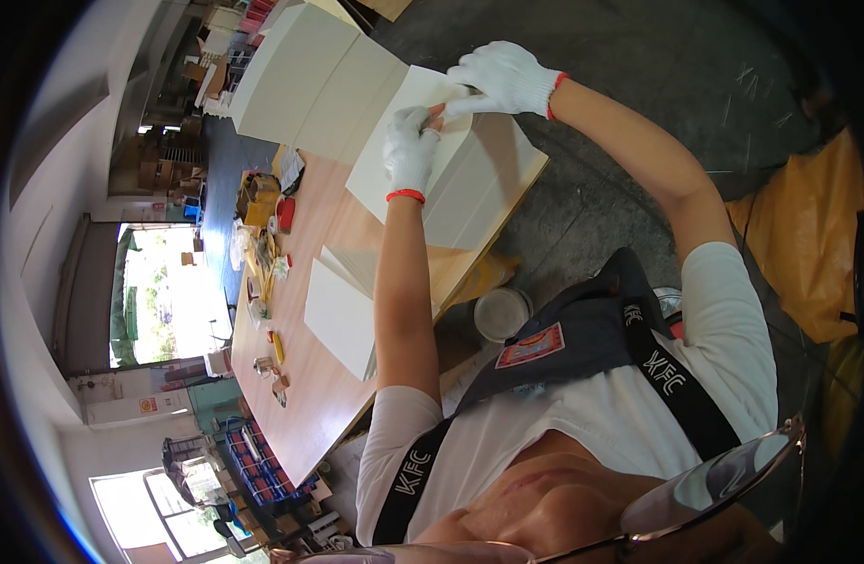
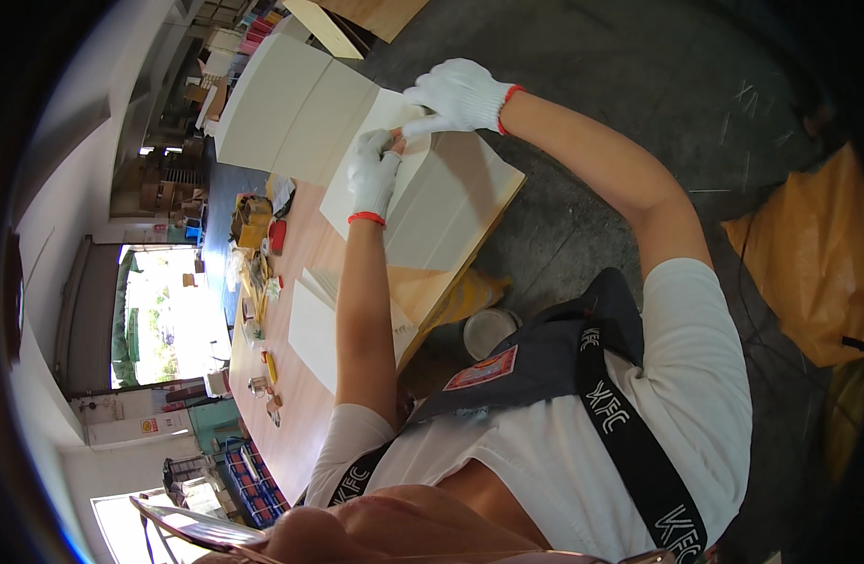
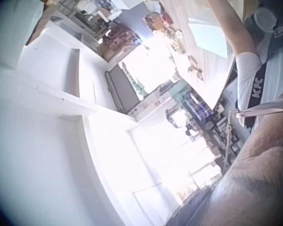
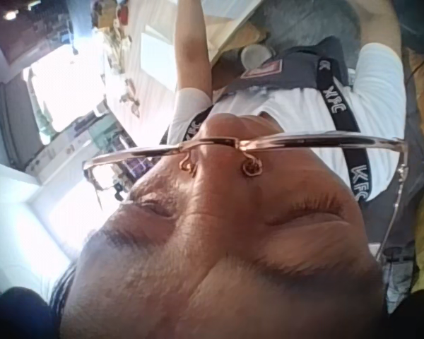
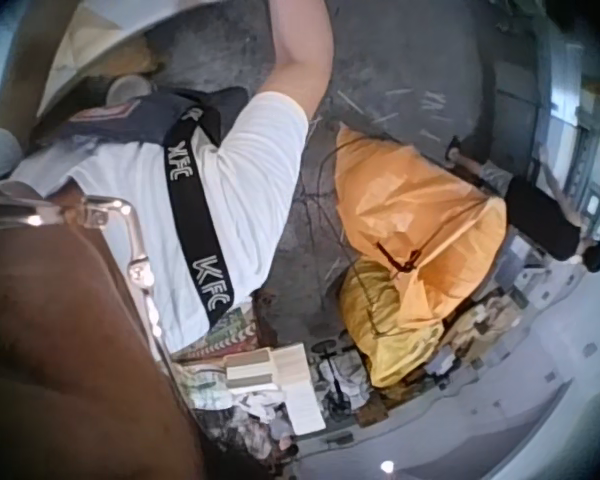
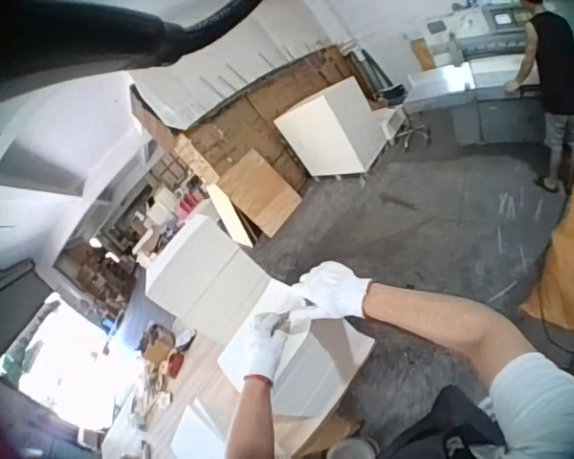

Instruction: The person wearing gloves takes sheets of paper from a large stack on a table and places them into smaller piles.

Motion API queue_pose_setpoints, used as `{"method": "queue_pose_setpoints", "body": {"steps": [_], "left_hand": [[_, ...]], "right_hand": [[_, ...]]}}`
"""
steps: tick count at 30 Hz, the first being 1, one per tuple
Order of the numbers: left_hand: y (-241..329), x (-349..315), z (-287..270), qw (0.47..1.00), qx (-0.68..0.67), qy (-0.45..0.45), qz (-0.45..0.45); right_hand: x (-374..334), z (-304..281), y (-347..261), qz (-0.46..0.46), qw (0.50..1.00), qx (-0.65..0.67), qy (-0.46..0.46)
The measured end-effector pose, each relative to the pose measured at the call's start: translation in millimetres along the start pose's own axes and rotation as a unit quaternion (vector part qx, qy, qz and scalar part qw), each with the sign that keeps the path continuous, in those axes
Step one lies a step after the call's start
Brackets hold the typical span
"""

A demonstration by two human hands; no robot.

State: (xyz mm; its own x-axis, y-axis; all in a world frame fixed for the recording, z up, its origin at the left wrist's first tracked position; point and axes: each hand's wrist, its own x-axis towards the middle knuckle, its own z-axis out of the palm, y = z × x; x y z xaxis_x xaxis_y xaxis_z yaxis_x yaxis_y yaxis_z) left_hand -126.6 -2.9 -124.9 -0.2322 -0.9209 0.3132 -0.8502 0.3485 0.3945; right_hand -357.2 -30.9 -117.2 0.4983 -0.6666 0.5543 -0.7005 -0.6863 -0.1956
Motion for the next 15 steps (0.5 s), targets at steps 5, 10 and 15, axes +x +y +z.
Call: {"method": "queue_pose_setpoints", "body": {"steps": [5,10,15], "left_hand": [[15,-6,-3,0.999,-0.046,-0.002,-0.014],[19,-6,-11,0.987,-0.154,-0.03,-0.027],[9,-8,-1,0.977,-0.209,-0.046,-0.013]], "right_hand": [[14,17,-15,0.132,0.956,0.263,-0.004],[2,25,-18,0.236,0.92,0.313,0.014],[-6,42,-20,0.226,0.912,0.331,0.084]]}}
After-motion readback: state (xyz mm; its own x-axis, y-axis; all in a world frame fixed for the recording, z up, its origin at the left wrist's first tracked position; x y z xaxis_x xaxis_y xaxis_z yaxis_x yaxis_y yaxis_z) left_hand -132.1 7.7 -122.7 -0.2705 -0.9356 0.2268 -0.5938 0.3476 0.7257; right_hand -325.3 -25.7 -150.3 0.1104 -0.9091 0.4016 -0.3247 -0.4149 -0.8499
